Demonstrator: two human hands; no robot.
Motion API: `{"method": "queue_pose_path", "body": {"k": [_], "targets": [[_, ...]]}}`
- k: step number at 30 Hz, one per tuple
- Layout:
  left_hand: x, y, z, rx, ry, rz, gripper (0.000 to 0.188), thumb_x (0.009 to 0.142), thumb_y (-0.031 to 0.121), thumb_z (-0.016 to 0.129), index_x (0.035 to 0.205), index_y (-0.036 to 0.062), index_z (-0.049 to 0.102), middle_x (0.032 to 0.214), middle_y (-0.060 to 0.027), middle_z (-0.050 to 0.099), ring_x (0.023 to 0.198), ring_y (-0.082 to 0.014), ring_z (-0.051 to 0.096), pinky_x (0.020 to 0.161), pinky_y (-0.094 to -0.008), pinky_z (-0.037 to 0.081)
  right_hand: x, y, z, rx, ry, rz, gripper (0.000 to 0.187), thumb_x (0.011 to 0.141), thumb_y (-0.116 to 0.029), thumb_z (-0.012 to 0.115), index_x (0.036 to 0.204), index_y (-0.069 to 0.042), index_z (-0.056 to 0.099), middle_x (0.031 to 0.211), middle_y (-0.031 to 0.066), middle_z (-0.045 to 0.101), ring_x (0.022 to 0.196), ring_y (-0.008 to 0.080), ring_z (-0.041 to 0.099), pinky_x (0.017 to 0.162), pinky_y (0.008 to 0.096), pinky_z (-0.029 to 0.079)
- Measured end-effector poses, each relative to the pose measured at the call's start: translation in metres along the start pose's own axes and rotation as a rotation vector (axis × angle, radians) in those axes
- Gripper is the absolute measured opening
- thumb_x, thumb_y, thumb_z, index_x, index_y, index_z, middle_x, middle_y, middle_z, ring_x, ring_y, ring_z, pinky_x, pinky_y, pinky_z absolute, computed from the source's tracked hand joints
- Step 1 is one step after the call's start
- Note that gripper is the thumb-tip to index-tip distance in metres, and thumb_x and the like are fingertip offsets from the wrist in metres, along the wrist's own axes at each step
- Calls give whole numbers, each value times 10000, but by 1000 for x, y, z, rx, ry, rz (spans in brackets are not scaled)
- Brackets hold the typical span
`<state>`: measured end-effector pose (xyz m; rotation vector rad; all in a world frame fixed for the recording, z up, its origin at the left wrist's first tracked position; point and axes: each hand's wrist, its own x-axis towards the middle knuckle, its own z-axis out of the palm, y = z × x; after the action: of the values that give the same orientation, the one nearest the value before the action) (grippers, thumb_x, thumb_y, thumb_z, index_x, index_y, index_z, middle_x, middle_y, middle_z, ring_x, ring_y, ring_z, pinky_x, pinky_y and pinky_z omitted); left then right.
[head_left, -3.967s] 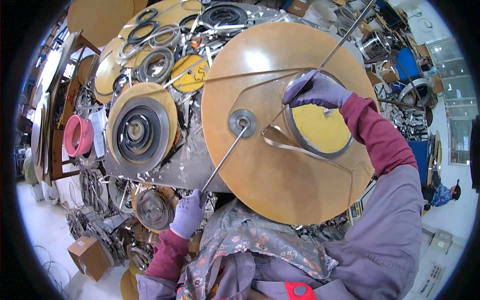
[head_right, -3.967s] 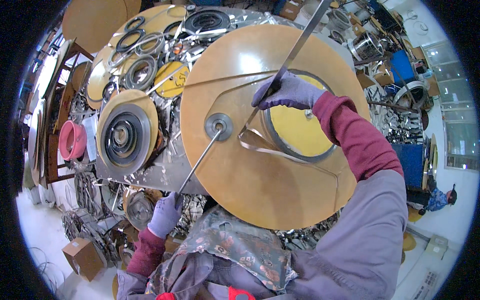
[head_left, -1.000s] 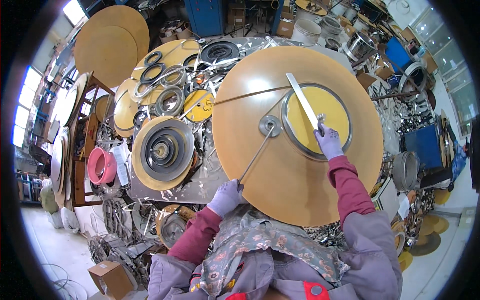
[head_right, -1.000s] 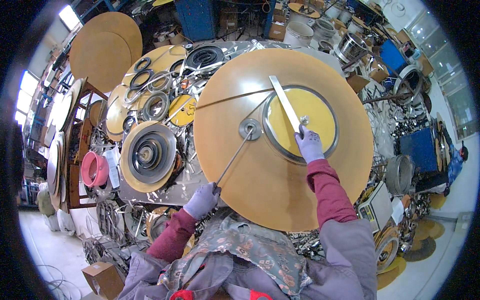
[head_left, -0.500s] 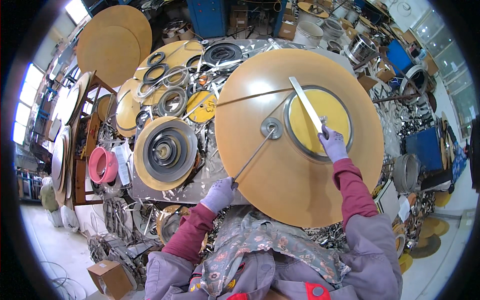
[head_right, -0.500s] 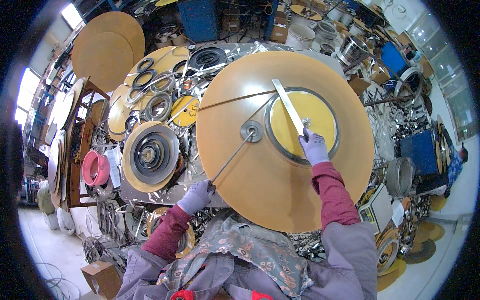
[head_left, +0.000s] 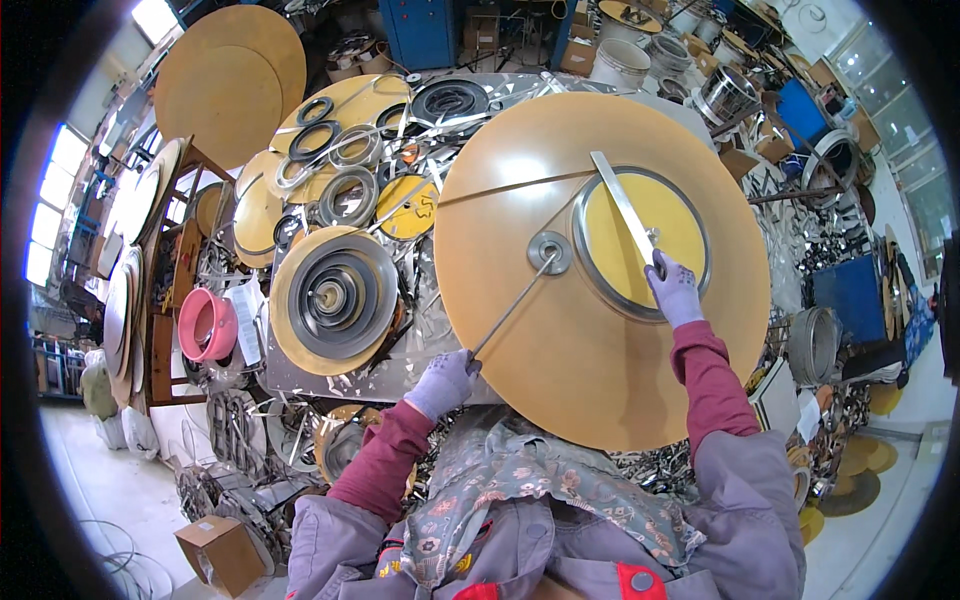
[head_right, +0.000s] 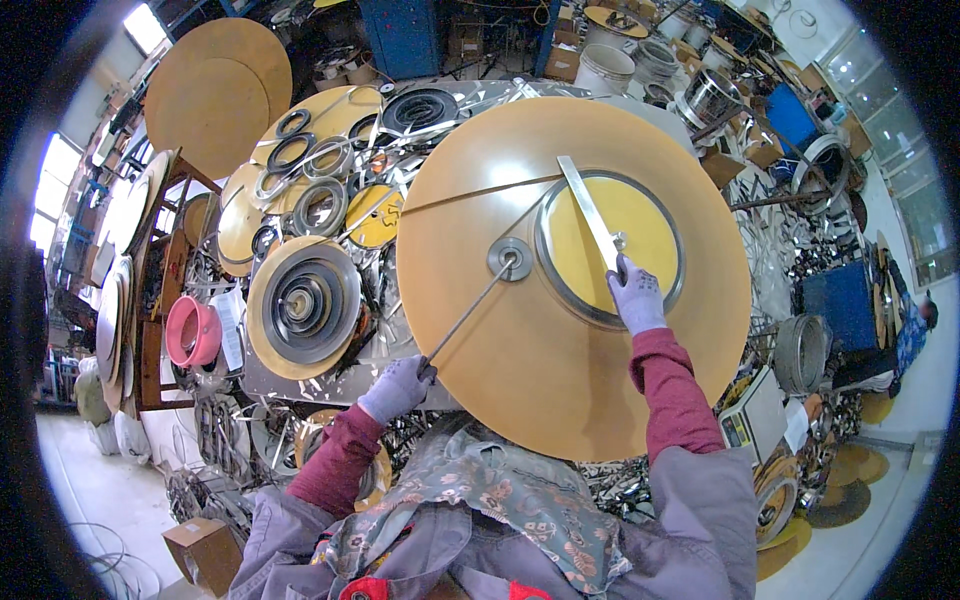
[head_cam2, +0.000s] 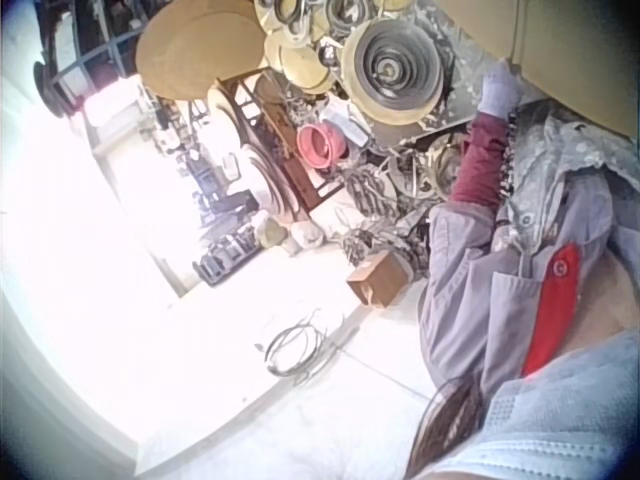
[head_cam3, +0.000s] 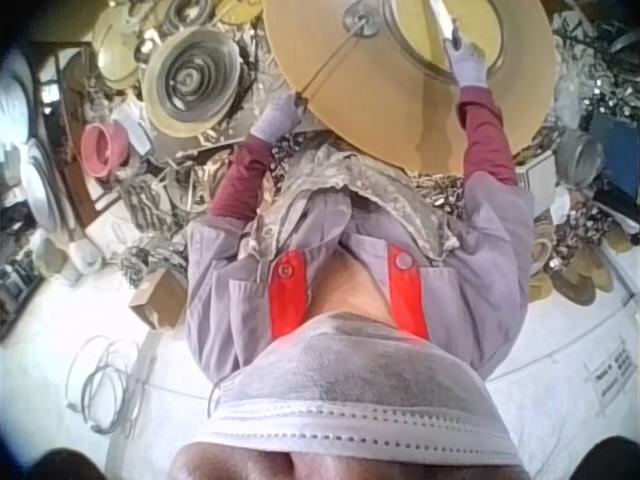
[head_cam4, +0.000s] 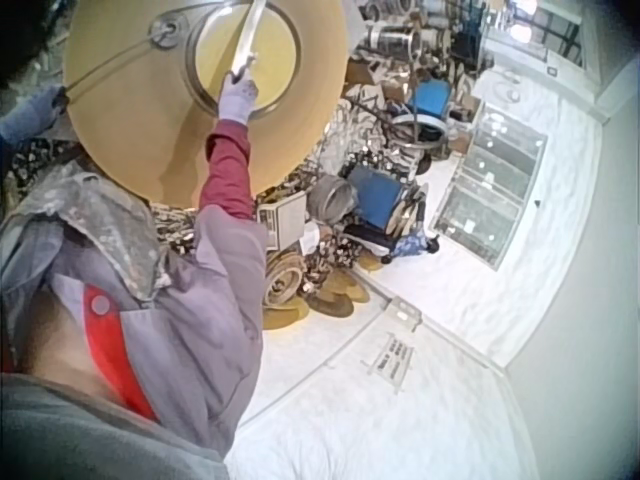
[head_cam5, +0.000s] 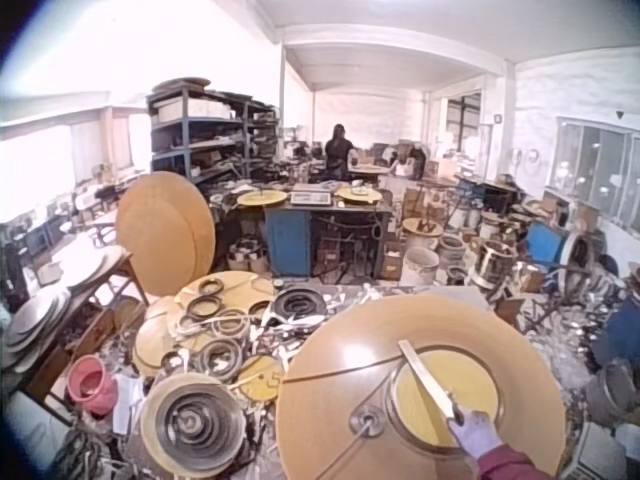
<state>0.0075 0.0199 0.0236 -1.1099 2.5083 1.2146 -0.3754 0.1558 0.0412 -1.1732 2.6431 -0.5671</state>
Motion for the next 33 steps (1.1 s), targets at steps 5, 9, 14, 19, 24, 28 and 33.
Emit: {"method": "queue_pose_path", "body": {"k": [5,9,14,19,24,28,33], "targets": [[2,-1,0,37,-44,2,255,896,231,521,923,-13,591,833,-250,631,837,-410,610,740,-483,470,0,4,3,59,-29,34,365,847,-258,591,1129,-26,576,1018,203,642,929,355,623,830,430,483],[0,-3,1,22,-48,20,257,899,234,522,933,-15,574,843,-259,627,847,-418,607,741,-489,470,-2,-2,3,-4,20,-21,383,848,-256,594,1144,-15,561,956,197,646,870,345,629,790,423,484],[0,-4,6,14,-38,25,231,887,199,528,945,-12,601,853,-252,628,841,-413,608,735,-480,469,-1,8,12,-71,53,-37,407,851,-262,596,1157,3,556,877,188,659,804,322,641,740,397,486],[-2,2,2,10,-86,15,240,887,189,520,991,-10,604,893,-255,627,871,-414,602,759,-475,466,-3,3,7,-54,42,-21,427,852,-264,592,1180,7,550,962,213,650,879,333,640,786,399,489],[-2,-6,8,5,10,88,238,890,216,527,911,-16,574,810,-260,613,807,-428,599,708,-494,467,-3,2,3,-54,7,2,433,850,-252,596,1186,18,548,1025,223,638,928,339,634,822,398,487],[-1,-12,10,23,-4,112,235,887,216,529,902,-13,577,811,-257,614,804,-426,599,702,-496,465,-3,1,1,-30,-2,12,426,849,-241,599,1178,26,551,1025,222,639,921,332,638,818,390,489],[-2,-13,10,25,-5,130,226,885,214,533,909,-6,577,805,-258,612,803,-424,600,693,-496,464,-3,9,5,-21,37,-14,418,852,-238,593,1170,29,554,977,218,649,869,322,649,787,382,494]]}}
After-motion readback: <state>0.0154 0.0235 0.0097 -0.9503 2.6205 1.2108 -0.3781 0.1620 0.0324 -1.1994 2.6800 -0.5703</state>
